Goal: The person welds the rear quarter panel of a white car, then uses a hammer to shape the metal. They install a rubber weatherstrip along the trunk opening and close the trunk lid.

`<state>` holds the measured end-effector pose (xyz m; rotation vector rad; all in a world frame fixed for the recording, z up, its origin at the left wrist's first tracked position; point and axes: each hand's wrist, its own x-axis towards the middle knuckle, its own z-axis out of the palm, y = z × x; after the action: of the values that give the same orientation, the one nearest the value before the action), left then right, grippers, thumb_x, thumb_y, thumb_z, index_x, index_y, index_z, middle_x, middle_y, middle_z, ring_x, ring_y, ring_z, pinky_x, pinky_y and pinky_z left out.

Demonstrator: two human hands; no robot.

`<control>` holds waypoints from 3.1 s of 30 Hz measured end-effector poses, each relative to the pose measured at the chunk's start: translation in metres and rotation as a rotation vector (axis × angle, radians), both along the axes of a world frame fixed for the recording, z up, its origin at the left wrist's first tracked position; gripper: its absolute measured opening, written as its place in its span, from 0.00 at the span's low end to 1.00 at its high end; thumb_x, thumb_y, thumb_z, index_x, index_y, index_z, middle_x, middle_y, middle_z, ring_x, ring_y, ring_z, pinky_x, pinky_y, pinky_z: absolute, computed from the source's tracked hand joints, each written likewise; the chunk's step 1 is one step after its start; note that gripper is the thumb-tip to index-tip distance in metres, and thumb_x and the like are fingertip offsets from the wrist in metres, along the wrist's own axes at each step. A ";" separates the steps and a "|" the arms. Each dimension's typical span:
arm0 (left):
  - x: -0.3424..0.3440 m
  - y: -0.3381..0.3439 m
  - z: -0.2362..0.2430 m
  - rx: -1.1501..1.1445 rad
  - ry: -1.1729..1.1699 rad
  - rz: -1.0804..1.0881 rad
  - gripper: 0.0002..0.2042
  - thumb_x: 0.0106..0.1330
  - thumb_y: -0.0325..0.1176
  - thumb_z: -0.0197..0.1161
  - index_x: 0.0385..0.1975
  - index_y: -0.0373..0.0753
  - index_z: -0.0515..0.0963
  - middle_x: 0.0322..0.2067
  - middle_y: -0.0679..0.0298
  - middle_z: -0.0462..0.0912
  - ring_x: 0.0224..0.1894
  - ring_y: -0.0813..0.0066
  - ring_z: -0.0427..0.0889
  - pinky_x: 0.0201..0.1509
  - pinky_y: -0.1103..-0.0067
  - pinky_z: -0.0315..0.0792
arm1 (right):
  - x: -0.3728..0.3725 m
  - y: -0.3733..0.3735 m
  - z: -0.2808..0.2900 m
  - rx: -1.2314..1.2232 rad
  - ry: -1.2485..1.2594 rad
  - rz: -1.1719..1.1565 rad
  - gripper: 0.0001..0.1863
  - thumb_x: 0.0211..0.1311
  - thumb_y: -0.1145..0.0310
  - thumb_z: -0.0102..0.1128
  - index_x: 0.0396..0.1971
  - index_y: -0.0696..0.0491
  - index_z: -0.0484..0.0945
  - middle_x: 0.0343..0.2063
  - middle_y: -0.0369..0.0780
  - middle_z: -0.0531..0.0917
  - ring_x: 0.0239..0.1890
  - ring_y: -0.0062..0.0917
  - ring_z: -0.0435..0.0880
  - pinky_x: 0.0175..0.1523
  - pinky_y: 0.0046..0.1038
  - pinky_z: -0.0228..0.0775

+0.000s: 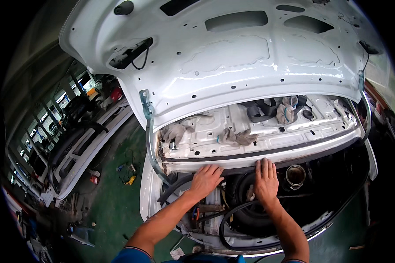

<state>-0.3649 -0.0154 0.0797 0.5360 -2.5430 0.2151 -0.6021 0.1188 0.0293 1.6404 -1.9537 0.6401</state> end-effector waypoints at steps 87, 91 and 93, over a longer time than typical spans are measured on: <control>0.217 -0.128 0.032 0.588 -0.188 0.182 0.09 0.59 0.36 0.67 0.35 0.41 0.88 0.35 0.50 0.87 0.39 0.44 0.85 0.46 0.58 0.79 | 0.233 -0.153 0.035 -0.020 -0.096 0.368 0.03 0.54 0.65 0.65 0.29 0.46 0.83 0.32 0.34 0.79 0.40 0.32 0.81 0.44 0.34 0.78; 0.201 -0.131 0.044 0.594 -0.204 0.217 0.09 0.58 0.38 0.68 0.32 0.40 0.88 0.31 0.46 0.86 0.35 0.42 0.84 0.43 0.57 0.78 | 0.228 -0.164 0.026 -0.038 -0.156 0.426 0.02 0.54 0.67 0.65 0.26 0.47 0.82 0.31 0.34 0.77 0.39 0.32 0.80 0.41 0.34 0.78; 0.206 -0.132 0.028 0.605 -0.173 0.196 0.11 0.58 0.39 0.68 0.31 0.37 0.87 0.28 0.44 0.84 0.33 0.40 0.84 0.40 0.57 0.78 | 0.230 -0.165 0.023 -0.062 -0.204 0.454 0.03 0.54 0.67 0.66 0.25 0.47 0.80 0.31 0.34 0.77 0.40 0.31 0.79 0.41 0.34 0.78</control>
<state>-0.1590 -0.1479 0.1081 1.0313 -2.7062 -0.4779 -0.3723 -0.0466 0.0520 2.0666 -1.6742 1.0643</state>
